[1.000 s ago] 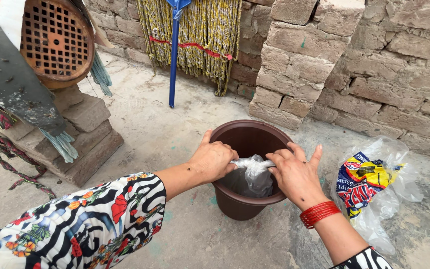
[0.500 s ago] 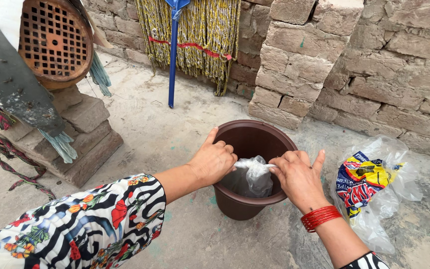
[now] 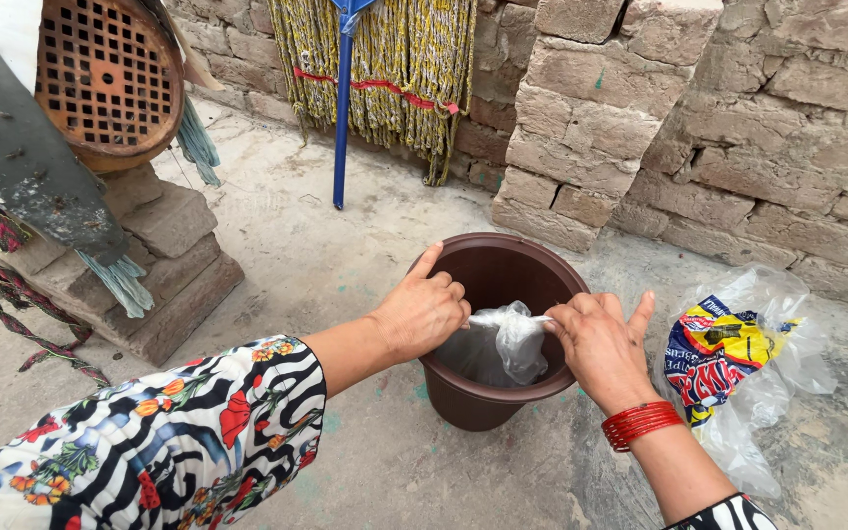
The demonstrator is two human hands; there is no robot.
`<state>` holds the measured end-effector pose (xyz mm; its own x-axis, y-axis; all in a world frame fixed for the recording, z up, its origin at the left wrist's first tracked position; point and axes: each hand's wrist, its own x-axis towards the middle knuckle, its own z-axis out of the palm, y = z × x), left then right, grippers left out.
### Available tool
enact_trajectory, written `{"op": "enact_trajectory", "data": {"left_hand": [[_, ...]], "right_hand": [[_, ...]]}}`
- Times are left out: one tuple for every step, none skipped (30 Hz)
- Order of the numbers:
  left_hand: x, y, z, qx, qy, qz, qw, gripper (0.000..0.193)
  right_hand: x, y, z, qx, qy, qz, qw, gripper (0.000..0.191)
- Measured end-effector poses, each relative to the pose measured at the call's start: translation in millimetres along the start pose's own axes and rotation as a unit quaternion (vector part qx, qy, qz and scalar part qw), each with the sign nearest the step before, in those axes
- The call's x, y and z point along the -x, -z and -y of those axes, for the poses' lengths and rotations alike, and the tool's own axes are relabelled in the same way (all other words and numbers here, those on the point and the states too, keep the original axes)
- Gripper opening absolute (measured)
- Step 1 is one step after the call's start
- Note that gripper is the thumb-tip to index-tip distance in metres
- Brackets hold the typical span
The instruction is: The person lines a brown pot-shaped bin with a clear plastic bag, tucks the bag edges over the waste inside, gathers the bag's handles, and ties the top closed. They then lift the tied bag out of the bin and set it on the ground beside a snack packet.
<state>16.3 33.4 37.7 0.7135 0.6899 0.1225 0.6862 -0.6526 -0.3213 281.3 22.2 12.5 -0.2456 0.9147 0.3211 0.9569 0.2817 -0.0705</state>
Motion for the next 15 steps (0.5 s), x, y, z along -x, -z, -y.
{"op": "enact_trajectory", "data": {"left_hand": [[0.7, 0.2, 0.0, 0.001, 0.000, 0.000, 1.000, 0.023], [1.3, 0.4, 0.8, 0.002, 0.000, -0.001, 1.000, 0.023], [1.2, 0.7, 1.3, 0.002, -0.001, -0.001, 1.000, 0.023], [0.1, 0.8, 1.6, 0.001, 0.000, 0.005, 1.000, 0.024], [-1.2, 0.9, 2.0, 0.000, 0.000, 0.012, 1.000, 0.025], [-1.4, 0.7, 2.4, -0.001, 0.001, 0.018, 1.000, 0.025], [-1.4, 0.4, 2.9, -0.002, -0.001, 0.014, 1.000, 0.025], [-1.4, -0.1, 3.2, -0.003, -0.003, 0.009, 1.000, 0.025], [-1.1, -0.5, 3.8, -0.004, -0.005, 0.004, 1.000, 0.025], [-0.3, -1.2, 4.5, -0.001, -0.004, 0.005, 1.000, 0.025], [0.1, -2.0, 4.6, 0.003, -0.004, 0.005, 1.000, 0.025], [0.4, -3.0, 4.6, 0.007, -0.004, 0.005, 1.000, 0.024], [0.6, -3.8, 5.3, 0.008, -0.008, 0.002, 1.000, 0.025], [1.1, -4.5, 6.7, 0.009, -0.010, -0.001, 1.000, 0.025], [1.8, -5.1, 7.8, 0.009, -0.012, -0.003, 1.000, 0.025]], "right_hand": [[0.8, -0.4, -0.7, -0.001, -0.001, -0.001, 1.000, 0.019], [1.3, -0.8, -1.1, -0.003, -0.001, -0.002, 1.000, 0.019], [1.4, -1.1, -1.7, -0.004, -0.002, -0.003, 1.000, 0.019], [1.6, -1.4, -2.5, -0.002, -0.004, -0.001, 1.000, 0.019], [1.7, -1.9, -3.1, 0.000, -0.007, 0.001, 1.000, 0.018], [1.6, -2.5, -3.1, 0.001, -0.008, 0.003, 1.000, 0.018], [1.3, -2.8, -3.6, 0.000, -0.006, -0.001, 1.000, 0.018], [1.4, -3.0, -4.2, 0.000, -0.005, -0.005, 1.000, 0.018], [1.1, -3.2, -4.5, -0.001, -0.002, -0.008, 1.000, 0.018], [0.4, -3.7, -4.2, 0.000, -0.004, -0.005, 1.000, 0.018], [0.1, -4.2, -4.4, 0.002, -0.007, -0.002, 1.000, 0.018], [0.4, -4.3, -5.1, 0.003, -0.010, 0.002, 1.000, 0.018], [0.9, -4.3, -5.9, 0.003, -0.009, -0.002, 1.000, 0.018], [1.2, -4.4, -6.1, 0.002, -0.007, -0.006, 1.000, 0.018], [1.1, -4.7, -5.8, 0.000, -0.005, -0.010, 1.000, 0.018]]}}
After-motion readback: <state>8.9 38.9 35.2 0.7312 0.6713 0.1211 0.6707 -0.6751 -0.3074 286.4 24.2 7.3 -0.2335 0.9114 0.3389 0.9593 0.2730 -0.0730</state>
